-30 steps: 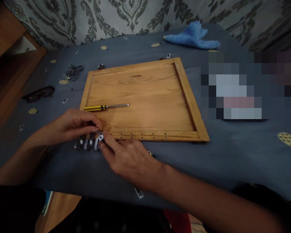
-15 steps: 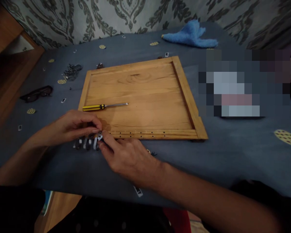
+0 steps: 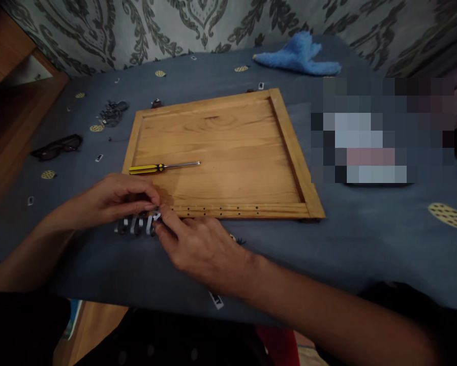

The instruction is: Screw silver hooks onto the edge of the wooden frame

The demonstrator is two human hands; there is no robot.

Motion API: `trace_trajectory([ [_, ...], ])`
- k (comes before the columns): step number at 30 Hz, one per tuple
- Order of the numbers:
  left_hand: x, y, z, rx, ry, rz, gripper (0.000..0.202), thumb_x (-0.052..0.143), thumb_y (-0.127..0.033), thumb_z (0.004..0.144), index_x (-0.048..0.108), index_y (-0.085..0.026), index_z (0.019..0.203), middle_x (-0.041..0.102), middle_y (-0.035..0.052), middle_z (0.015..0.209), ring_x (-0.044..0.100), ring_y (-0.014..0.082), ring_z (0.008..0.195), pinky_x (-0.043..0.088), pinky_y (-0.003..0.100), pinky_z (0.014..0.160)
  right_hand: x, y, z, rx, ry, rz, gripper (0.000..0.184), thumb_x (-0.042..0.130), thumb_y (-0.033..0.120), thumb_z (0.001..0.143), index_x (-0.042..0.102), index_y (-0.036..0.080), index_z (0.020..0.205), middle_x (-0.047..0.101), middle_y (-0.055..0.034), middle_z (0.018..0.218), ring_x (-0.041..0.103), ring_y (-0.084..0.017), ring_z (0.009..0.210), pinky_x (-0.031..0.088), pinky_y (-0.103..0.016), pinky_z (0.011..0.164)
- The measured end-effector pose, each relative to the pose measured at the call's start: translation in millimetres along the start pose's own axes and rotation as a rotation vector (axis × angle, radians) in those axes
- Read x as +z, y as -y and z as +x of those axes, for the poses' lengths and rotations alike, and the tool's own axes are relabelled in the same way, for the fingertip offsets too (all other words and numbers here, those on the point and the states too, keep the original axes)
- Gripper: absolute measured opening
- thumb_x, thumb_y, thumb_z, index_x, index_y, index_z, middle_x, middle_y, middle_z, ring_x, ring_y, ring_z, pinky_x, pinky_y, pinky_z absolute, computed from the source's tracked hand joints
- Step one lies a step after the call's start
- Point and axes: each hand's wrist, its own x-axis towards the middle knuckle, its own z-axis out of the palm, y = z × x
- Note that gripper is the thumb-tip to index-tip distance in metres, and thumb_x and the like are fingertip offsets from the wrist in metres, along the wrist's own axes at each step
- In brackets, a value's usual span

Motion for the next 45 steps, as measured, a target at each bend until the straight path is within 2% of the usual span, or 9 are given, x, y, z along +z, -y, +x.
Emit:
trace_trajectory([
  [11, -0.1, 2.2, -0.7, 0.017, -0.001, 0.020, 0.013, 0.058, -0.024, 0.094, 0.066, -0.015, 0.089, 0.066, -0.0016, 0.079, 0.058, 0.0062, 0.069, 0.042, 0.015, 0.064, 1.4, 0.9, -0.9, 0.002, -0.016, 0.020, 0.024, 0.045, 0.013, 0.100, 0.067, 0.013, 0.109, 0.067, -0.0164, 0.124, 0.061, -0.012, 0.061, 0.044, -0.029, 0.051],
  [18, -1.1, -0.8, 0.0, 0.026, -0.014, 0.010, 0.013, 0.058, -0.026, 0.095, 0.067, -0.018, 0.090, 0.067, -0.0026, 0.078, 0.059, 0.0055, 0.068, 0.043, 0.014, 0.063, 1.3, 1.0, 0.0, 0.003, -0.015, 0.000, 0.030, 0.040, 0.012, 0.100, 0.068, 0.015, 0.108, 0.069, -0.0145, 0.123, 0.064, -0.013, 0.061, 0.046, -0.030, 0.050],
  [27, -20.5, 2.2, -13.4, -0.040, -0.165, 0.068, 0.016, 0.059, -0.032, 0.094, 0.067, -0.018, 0.094, 0.068, -0.0003, 0.082, 0.061, 0.0083, 0.072, 0.045, 0.017, 0.065, 0.0, 1.0, -0.4, 0.004, 0.043, 0.046, 0.032, 0.039, 0.011, 0.100, 0.067, 0.013, 0.116, 0.066, -0.0169, 0.128, 0.065, -0.016, 0.066, 0.052, -0.032, 0.053],
  [35, -12.7, -4.3, -8.4, -0.005, -0.024, 0.081, 0.016, 0.055, -0.029, 0.096, 0.066, -0.019, 0.090, 0.067, -0.0006, 0.083, 0.060, 0.0084, 0.074, 0.044, 0.018, 0.068, -0.6, 1.4, 0.4, -0.004, 0.017, 0.022, 0.028, 0.045, 0.012, 0.099, 0.067, 0.012, 0.115, 0.067, -0.0164, 0.126, 0.068, -0.016, 0.067, 0.053, -0.031, 0.054],
  [45, -3.1, -1.4, -5.1, -0.004, -0.010, 0.037, 0.015, 0.060, -0.032, 0.094, 0.066, -0.018, 0.091, 0.066, 0.0000, 0.084, 0.059, 0.0088, 0.076, 0.042, 0.019, 0.067, 2.1, 1.2, -0.5, 0.000, 0.009, -0.001, 0.031, 0.039, 0.013, 0.101, 0.068, 0.015, 0.113, 0.066, -0.0159, 0.128, 0.065, -0.014, 0.063, 0.050, -0.031, 0.051],
])
